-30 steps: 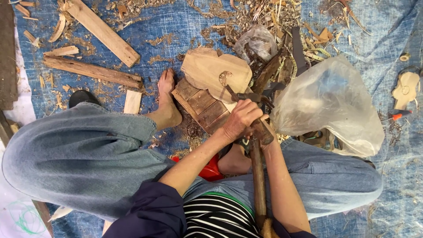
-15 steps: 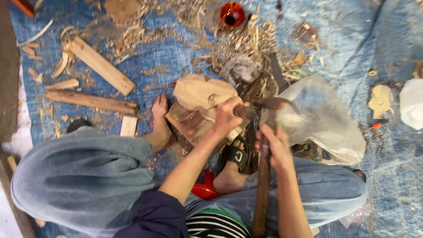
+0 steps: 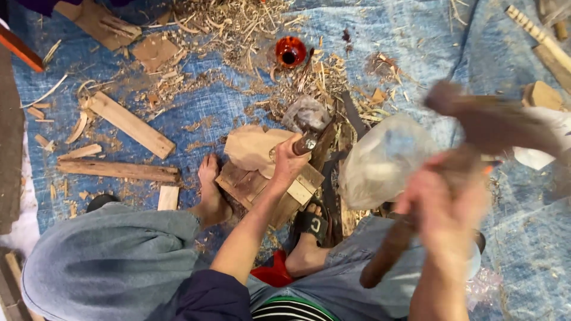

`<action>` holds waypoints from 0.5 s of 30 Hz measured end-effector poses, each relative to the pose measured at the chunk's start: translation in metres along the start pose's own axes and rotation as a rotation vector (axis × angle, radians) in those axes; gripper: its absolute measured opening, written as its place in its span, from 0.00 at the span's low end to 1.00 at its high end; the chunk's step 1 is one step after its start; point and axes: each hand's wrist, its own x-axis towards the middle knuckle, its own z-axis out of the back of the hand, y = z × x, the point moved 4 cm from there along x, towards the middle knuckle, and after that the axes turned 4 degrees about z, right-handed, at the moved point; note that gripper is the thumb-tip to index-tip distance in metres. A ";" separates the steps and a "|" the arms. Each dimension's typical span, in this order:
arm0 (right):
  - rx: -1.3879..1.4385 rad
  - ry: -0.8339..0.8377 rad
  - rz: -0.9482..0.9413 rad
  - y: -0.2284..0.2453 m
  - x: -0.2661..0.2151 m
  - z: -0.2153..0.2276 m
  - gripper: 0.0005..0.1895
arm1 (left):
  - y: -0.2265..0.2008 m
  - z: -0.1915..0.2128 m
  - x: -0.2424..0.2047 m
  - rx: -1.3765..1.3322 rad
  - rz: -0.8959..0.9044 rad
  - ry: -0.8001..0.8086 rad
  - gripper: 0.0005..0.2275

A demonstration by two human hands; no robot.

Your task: Carving a wooden instrument body using a hammer and a carving tool while sitting on the floor.

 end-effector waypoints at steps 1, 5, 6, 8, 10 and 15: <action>-0.240 0.244 -0.094 -0.064 -0.012 0.004 0.09 | -0.002 0.000 0.001 -0.022 0.020 0.004 0.11; -0.551 0.480 -0.192 -0.035 -0.004 -0.060 0.19 | -0.034 0.012 -0.015 -0.270 0.160 0.105 0.20; -0.552 0.471 -0.167 -0.023 -0.001 -0.057 0.19 | -0.028 0.009 -0.011 -0.271 0.134 0.101 0.20; -0.296 0.451 -0.315 -0.007 -0.003 -0.050 0.20 | -0.007 0.002 -0.010 -0.153 0.154 0.034 0.08; -0.221 0.338 -0.254 0.022 0.002 -0.027 0.17 | 0.003 0.002 -0.004 -0.105 0.148 0.028 0.07; 0.035 -0.042 -0.009 0.036 0.007 -0.025 0.11 | -0.016 0.012 0.000 -0.060 0.056 -0.013 0.06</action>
